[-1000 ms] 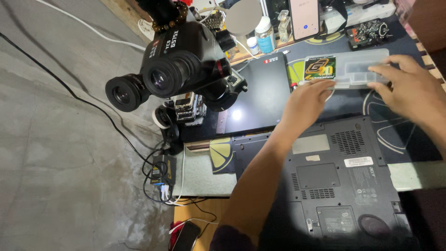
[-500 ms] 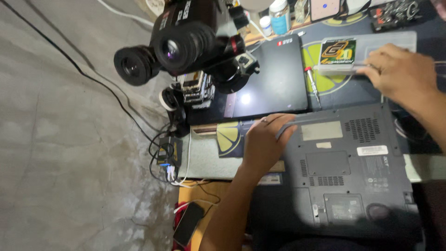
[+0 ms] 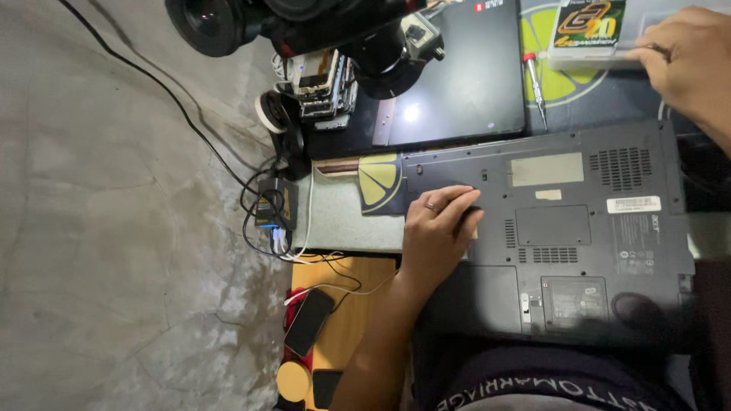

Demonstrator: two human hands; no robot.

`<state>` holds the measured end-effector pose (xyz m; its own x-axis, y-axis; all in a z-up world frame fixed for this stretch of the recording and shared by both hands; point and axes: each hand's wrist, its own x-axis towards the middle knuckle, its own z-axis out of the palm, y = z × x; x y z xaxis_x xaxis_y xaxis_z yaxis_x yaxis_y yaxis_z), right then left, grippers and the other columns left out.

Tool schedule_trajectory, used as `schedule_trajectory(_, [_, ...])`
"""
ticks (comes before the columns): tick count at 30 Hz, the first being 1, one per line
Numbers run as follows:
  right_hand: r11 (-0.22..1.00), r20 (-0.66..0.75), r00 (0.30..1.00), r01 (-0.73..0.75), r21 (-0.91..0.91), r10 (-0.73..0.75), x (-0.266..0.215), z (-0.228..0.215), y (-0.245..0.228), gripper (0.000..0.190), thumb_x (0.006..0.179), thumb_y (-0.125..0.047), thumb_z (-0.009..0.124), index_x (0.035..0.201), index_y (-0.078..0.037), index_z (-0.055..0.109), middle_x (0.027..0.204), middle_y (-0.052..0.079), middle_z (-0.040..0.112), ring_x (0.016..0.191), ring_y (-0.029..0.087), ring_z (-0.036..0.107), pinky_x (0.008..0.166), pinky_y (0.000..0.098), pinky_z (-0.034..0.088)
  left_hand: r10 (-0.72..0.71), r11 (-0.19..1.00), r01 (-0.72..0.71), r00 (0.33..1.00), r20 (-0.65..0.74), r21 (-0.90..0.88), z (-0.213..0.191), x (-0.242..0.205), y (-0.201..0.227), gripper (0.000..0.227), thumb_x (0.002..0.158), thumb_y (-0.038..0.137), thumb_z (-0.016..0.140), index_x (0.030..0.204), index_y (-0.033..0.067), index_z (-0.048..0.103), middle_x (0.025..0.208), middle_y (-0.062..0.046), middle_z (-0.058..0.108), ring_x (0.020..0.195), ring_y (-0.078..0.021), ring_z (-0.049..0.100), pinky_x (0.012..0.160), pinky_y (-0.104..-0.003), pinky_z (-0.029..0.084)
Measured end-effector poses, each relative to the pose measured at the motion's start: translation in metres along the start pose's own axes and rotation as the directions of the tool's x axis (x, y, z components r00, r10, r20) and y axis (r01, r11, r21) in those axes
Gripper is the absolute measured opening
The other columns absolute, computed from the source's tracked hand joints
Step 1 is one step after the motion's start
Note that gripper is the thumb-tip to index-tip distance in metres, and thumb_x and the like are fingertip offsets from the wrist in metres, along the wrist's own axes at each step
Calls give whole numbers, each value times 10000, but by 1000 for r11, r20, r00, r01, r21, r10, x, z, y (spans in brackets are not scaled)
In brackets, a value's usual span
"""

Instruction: The person uses a screwdriver to remove screws from the bottom panel of a laptop, opens a compartment, and removes a small circuit board. They then place the board on the table and continue unscrewing additional screws from the laptop chassis.

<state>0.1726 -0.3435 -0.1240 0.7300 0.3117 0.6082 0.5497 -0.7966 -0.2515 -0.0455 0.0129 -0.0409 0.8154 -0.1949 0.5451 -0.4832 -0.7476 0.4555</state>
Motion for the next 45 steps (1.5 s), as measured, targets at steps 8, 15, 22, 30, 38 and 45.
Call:
schedule_trajectory(8, [768, 298, 916, -391, 508, 269, -66, 36, 64, 340, 1126, -292, 598, 1226, 30, 633, 1031, 180, 671, 848, 244, 705, 766, 386, 598, 88, 984, -104, 990, 114, 142, 3, -10, 11, 424, 830, 328, 851, 1171, 105, 732, 1295, -59, 637, 1229, -251, 585, 1049, -448, 472])
schedule_trajectory(15, [154, 798, 595, -783, 602, -96, -183, 45, 64, 450, 1034, -372, 597, 1129, 66, 634, 959, 223, 696, 817, 291, 780, 734, 461, 655, 167, 977, -194, 955, 246, 90, 8, -15, 20, 378, 910, 338, 823, 1211, 122, 746, 1406, 15, 618, 1291, -172, 570, 1141, -409, 428])
schedule_trajectory(22, [380, 292, 821, -502, 777, 490, -225, -39, -89, 225, 1256, -133, 501, 1134, 42, 573, 1099, 196, 706, 942, 181, 730, 914, 325, 631, 181, 963, -221, 953, 245, 151, 12, -14, 25, 367, 925, 341, 819, 1205, 113, 753, 1408, 12, 607, 1292, -170, 548, 1145, -426, 423])
schedule_trajectory(30, [186, 389, 648, -637, 748, 655, -165, -88, -161, 163, 1114, -106, 423, 1178, -6, 533, 1177, 230, 668, 972, 264, 723, 779, 425, 641, 123, 966, -162, 973, 194, 201, 26, -22, 36, 406, 912, 349, 831, 1205, 83, 741, 1402, -19, 601, 1326, -212, 544, 1166, -496, 443])
schedule_trajectory(38, [206, 467, 554, -768, 607, 689, -207, -75, -142, 243, 1125, -122, 444, 1199, 32, 617, 1056, 283, 691, 920, 337, 721, 828, 467, 615, 125, 967, -161, 975, 182, 198, 30, -24, 35, 414, 912, 351, 840, 1212, 85, 735, 1402, -22, 597, 1331, -209, 547, 1180, -500, 444])
schedule_trajectory(45, [463, 430, 739, -666, 585, 519, -236, -73, -155, 314, 1178, -204, 491, 1068, 4, 699, 1087, 164, 743, 1113, 247, 714, 997, 342, 604, 148, 960, -193, 965, 218, 201, 23, -19, 35, 450, 922, 351, 808, 1279, 97, 707, 1412, -33, 564, 1307, -224, 538, 1160, -495, 437])
